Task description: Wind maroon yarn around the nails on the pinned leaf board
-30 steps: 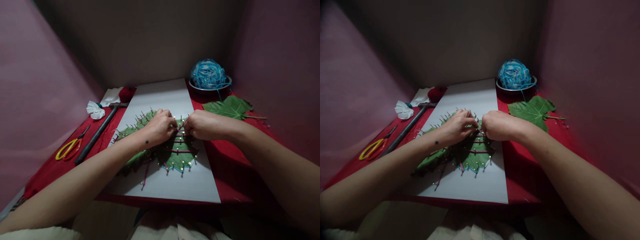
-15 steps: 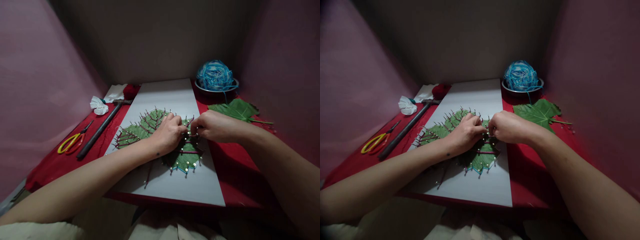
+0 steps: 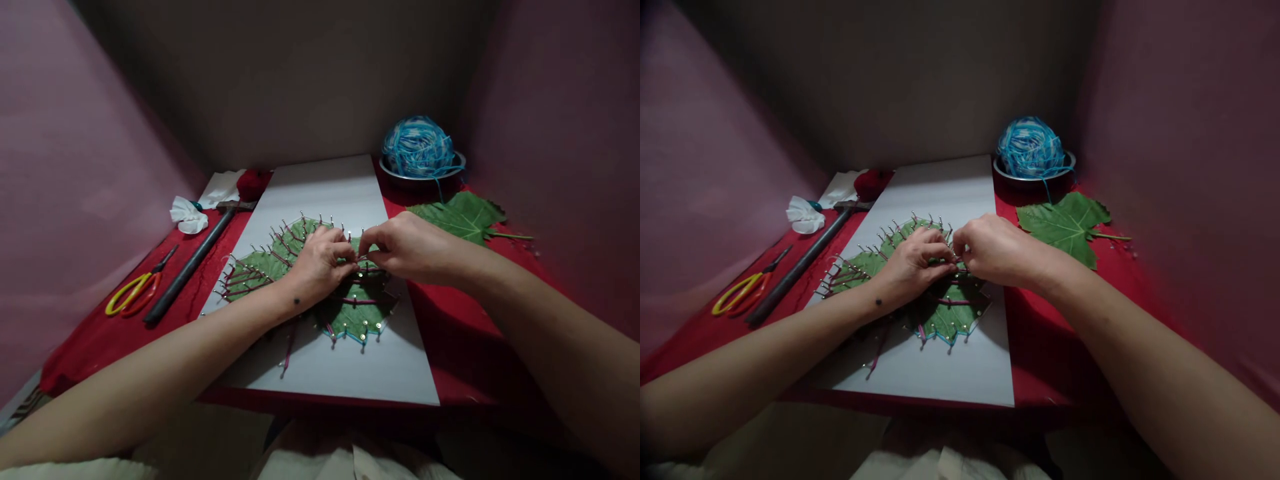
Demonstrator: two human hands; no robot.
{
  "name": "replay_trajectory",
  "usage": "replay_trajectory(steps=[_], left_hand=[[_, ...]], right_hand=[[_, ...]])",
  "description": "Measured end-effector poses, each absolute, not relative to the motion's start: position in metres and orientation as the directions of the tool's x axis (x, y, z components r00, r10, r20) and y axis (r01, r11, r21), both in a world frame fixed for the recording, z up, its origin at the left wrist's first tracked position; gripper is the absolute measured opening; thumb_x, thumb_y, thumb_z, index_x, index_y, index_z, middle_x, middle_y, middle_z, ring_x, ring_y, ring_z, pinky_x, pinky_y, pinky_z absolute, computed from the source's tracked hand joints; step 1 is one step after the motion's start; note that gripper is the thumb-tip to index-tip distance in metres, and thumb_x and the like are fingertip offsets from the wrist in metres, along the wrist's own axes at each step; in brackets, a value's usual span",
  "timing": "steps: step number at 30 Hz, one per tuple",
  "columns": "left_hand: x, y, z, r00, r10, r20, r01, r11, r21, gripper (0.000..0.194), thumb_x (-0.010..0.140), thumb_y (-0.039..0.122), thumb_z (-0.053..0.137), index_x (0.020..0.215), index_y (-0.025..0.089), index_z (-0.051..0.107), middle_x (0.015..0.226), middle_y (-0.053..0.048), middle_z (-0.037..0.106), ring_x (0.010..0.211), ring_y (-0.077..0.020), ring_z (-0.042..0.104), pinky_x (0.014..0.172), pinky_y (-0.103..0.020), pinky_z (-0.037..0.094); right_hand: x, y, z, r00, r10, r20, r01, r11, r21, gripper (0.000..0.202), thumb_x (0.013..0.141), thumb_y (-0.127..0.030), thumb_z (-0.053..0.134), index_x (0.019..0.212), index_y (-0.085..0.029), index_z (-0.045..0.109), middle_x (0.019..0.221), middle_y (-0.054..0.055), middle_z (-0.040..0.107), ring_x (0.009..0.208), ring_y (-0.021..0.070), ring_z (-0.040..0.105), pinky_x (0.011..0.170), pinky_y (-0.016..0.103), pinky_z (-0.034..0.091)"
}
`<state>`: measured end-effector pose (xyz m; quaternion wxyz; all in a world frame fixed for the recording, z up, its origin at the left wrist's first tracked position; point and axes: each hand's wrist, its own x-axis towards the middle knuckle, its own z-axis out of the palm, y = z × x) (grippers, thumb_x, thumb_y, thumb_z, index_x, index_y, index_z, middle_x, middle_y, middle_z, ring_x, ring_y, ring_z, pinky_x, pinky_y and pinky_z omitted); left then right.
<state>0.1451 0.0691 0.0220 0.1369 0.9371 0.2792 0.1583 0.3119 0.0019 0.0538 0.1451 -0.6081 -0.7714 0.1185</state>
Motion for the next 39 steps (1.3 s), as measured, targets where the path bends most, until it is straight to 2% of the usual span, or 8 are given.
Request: replay_trajectory(steps=[4, 7, 17, 22, 27, 32, 35, 39], left_hand=[[0.144, 0.07, 0.024, 0.716, 0.668, 0.205, 0.483, -0.685, 0.545, 0.01, 0.077, 0.012, 0.065, 0.068, 0.017, 0.065, 0.079, 0.0, 0.056, 0.083, -0.0146, 0.052, 0.079, -0.028, 0.041], [0.145, 0.071, 0.027, 0.653, 0.742, 0.151, 0.544, -0.599, 0.588, 0.012, 0.076, 0.012, 0.062, 0.066, 0.017, 0.062, 0.075, 0.002, 0.054, 0.076, -0.013, 0.053, 0.075, -0.027, 0.042], [0.148, 0.071, 0.03, 0.639, 0.761, 0.109, 0.684, -0.628, 0.371, 0.017, 0.079, 0.012, 0.055, 0.063, 0.017, 0.056, 0.078, -0.002, 0.049, 0.08, -0.0165, 0.051, 0.076, -0.03, 0.042], [0.15, 0.082, 0.028, 0.751, 0.649, 0.124, 0.625, -0.758, 0.186, 0.016, 0.08, 0.011, 0.052, 0.071, 0.018, 0.063, 0.08, -0.005, 0.052, 0.085, -0.0193, 0.049, 0.077, -0.032, 0.04], [0.151, 0.097, 0.025, 0.838, 0.532, 0.123, 0.51, -0.843, 0.172, 0.017, 0.077, 0.012, 0.055, 0.068, 0.018, 0.067, 0.071, -0.004, 0.053, 0.077, -0.0174, 0.049, 0.072, -0.031, 0.038], [0.148, 0.1, 0.019, 0.903, 0.394, 0.172, 0.386, -0.919, 0.077, 0.022, 0.081, 0.012, 0.051, 0.066, 0.019, 0.065, 0.074, -0.004, 0.055, 0.078, -0.0177, 0.047, 0.077, -0.034, 0.036], [0.145, 0.098, 0.019, 0.906, 0.388, 0.167, 0.385, -0.921, 0.05, 0.021, 0.081, 0.013, 0.051, 0.066, 0.018, 0.064, 0.077, -0.004, 0.055, 0.08, -0.0186, 0.047, 0.077, -0.034, 0.036], [0.14, 0.095, 0.024, 0.881, 0.423, 0.21, 0.407, -0.906, 0.117, 0.018, 0.077, 0.008, 0.051, 0.079, 0.018, 0.066, 0.086, -0.006, 0.059, 0.085, -0.0188, 0.049, 0.079, -0.032, 0.039]], right_hand=[[0.31, 0.009, 0.048, -0.182, 0.976, 0.121, 0.854, 0.218, -0.473, 0.02, 0.073, -0.013, 0.055, 0.078, -0.018, 0.074, 0.056, -0.001, 0.059, 0.051, 0.0078, 0.044, 0.054, 0.023, 0.032], [0.306, 0.015, 0.043, -0.147, 0.981, 0.129, 0.819, 0.194, -0.54, 0.019, 0.073, -0.013, 0.057, 0.078, -0.018, 0.075, 0.059, 0.0, 0.063, 0.054, 0.0082, 0.048, 0.055, 0.023, 0.033], [0.298, 0.025, 0.029, -0.125, 0.959, 0.254, 0.858, 0.233, -0.458, 0.024, 0.074, -0.015, 0.055, 0.084, -0.021, 0.076, 0.068, 0.003, 0.068, 0.063, 0.0126, 0.056, 0.06, 0.025, 0.037], [0.301, 0.02, 0.026, -0.211, 0.94, 0.268, 0.868, 0.306, -0.39, 0.027, 0.072, -0.011, 0.052, 0.084, -0.022, 0.074, 0.069, 0.002, 0.068, 0.063, 0.0121, 0.056, 0.059, 0.024, 0.035], [0.301, 0.013, 0.032, -0.243, 0.964, 0.112, 0.939, 0.262, -0.221, 0.026, 0.073, -0.01, 0.049, 0.078, -0.019, 0.073, 0.069, 0.007, 0.066, 0.066, 0.0153, 0.056, 0.06, 0.027, 0.034], [0.296, 0.009, 0.042, -0.282, 0.959, -0.026, 0.943, 0.272, -0.19, 0.028, 0.071, -0.01, 0.048, 0.078, -0.021, 0.073, 0.07, 0.006, 0.066, 0.06, 0.0138, 0.052, 0.054, 0.027, 0.029], [0.293, 0.006, 0.045, -0.289, 0.953, -0.088, 0.956, 0.283, -0.083, 0.026, 0.069, -0.009, 0.048, 0.073, -0.018, 0.071, 0.066, 0.007, 0.064, 0.053, 0.0123, 0.047, 0.049, 0.028, 0.024], [0.29, 0.005, 0.046, -0.301, 0.95, -0.08, 0.954, 0.3, -0.027, 0.024, 0.07, -0.009, 0.047, 0.071, -0.018, 0.069, 0.064, 0.007, 0.062, 0.049, 0.0107, 0.042, 0.048, 0.028, 0.02]])
